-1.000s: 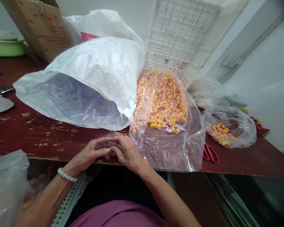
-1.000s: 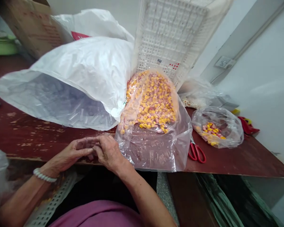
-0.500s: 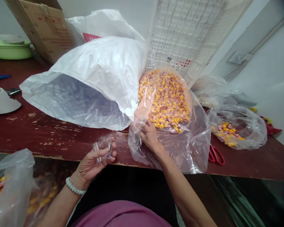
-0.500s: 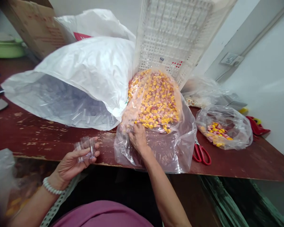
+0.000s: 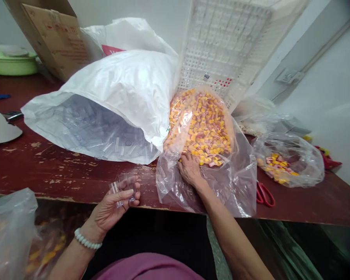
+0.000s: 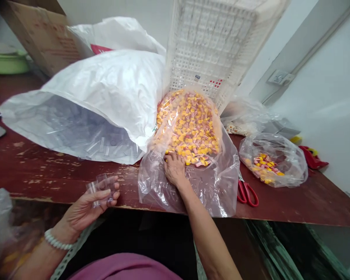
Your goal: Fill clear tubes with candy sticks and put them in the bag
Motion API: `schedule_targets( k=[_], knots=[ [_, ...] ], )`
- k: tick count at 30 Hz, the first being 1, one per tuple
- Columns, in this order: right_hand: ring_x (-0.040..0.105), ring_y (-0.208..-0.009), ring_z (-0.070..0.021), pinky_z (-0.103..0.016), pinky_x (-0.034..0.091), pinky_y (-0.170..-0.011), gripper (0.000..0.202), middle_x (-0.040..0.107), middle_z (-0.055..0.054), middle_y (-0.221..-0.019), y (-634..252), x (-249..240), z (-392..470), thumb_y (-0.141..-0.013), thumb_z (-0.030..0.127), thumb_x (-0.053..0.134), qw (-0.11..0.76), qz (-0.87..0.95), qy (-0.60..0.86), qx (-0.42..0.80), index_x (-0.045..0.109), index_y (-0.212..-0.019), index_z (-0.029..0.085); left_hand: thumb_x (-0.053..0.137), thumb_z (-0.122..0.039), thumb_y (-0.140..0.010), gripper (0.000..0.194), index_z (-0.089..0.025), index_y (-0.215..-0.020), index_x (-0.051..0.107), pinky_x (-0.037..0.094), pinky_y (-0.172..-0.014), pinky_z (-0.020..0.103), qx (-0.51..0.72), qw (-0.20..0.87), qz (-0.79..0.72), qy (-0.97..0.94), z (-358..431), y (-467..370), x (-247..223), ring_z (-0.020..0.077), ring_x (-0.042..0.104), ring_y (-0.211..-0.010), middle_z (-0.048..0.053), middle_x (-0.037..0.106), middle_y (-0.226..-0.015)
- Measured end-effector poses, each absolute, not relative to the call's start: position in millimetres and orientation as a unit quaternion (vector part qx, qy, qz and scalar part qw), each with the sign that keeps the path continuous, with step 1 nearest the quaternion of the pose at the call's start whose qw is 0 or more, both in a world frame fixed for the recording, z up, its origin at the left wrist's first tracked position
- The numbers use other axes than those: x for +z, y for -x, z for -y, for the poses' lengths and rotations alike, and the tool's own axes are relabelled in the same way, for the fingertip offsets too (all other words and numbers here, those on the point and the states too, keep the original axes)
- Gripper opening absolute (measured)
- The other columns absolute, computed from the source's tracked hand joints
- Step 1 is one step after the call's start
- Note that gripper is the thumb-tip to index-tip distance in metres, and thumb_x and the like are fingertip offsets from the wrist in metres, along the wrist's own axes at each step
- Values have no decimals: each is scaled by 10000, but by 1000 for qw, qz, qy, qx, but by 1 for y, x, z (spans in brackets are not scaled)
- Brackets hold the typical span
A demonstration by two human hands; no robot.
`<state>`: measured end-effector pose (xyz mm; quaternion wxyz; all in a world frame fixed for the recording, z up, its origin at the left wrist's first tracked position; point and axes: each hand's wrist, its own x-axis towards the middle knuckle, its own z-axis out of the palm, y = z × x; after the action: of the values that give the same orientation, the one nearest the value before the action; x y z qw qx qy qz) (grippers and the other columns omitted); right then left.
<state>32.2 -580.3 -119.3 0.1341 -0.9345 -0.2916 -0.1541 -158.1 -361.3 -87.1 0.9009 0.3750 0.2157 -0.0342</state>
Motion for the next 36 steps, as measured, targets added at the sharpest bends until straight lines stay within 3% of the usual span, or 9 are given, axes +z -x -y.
schedule_targets(
  k=[7, 10, 14, 18, 25, 27, 32, 36],
  knots=[
    [545, -1013, -198, -324, 431, -892, 234, 593, -105, -1115, -33, -122, 617, -877, 211, 438, 191, 291, 919, -184, 652, -963, 167, 753, -168, -660, 313, -157, -956, 653, 527, -526, 259, -42, 857, -179, -481, 383, 151, -89, 134, 621, -620, 56, 680, -896],
    [550, -990, -214, -353, 440, -884, 248, 596, -113, -1070, -32, -122, 614, -890, 245, 435, 214, 282, 915, -195, 666, -940, 168, 752, -217, -667, 337, -162, -975, 628, 515, -501, 251, -49, 841, -166, -512, 392, 148, -85, 136, 627, -602, 63, 679, -917],
    [503, -1068, -259, -406, 422, -896, 327, 559, -169, -1126, -28, -122, 616, -848, 242, 487, 248, 251, 913, -206, 599, -1129, 116, 751, -230, -663, 362, -157, -989, 611, 506, -502, 244, -43, 835, -152, -527, 398, 147, -81, 134, 629, -594, 64, 677, -913],
    [553, -926, -229, -394, 416, -857, 274, 649, -107, -959, -27, -120, 621, -855, 300, 486, 278, 234, 912, -190, 649, -1025, 161, 748, -229, -659, 361, -148, -984, 614, 507, -509, 245, -36, 828, -128, -545, 402, 149, -82, 131, 625, -601, 66, 671, -913],
    [527, -904, -253, -484, 340, -878, 265, 688, -59, -868, -24, -109, 624, -809, 410, 555, 305, 126, 920, -210, 694, -956, 238, 736, -226, -674, 367, -142, -1003, 596, 507, -518, 239, -39, 817, -129, -561, 409, 148, -83, 123, 617, -610, 60, 655, -917],
    [546, -829, -223, -427, 397, -820, 253, 680, -53, -829, -19, -100, 622, -779, 404, 593, 369, 122, 901, -191, 696, -919, 221, 738, -231, -672, 380, -146, -1015, 597, 509, -517, 244, -40, 814, -126, -565, 411, 147, -83, 126, 618, -611, 56, 652, -916],
    [578, -681, -135, -286, 472, -640, 293, 670, -26, -848, 23, -66, 596, -740, 393, 672, 649, 118, 749, -57, 637, -952, 193, 748, -230, -659, 387, -138, -1008, 607, 515, -518, 256, -40, 812, -117, -570, 418, 146, -83, 128, 615, -599, 57, 656, -899],
    [598, -709, -118, -258, 488, -649, 236, 689, -25, -906, 65, -57, 563, -715, 332, 712, 719, 149, 679, 13, 640, -897, 200, 743, -238, -671, 369, -141, -1005, 619, 503, -502, 249, -47, 812, -88, -575, 423, 148, -82, 127, 604, -586, 42, 659, -830]
  ],
)
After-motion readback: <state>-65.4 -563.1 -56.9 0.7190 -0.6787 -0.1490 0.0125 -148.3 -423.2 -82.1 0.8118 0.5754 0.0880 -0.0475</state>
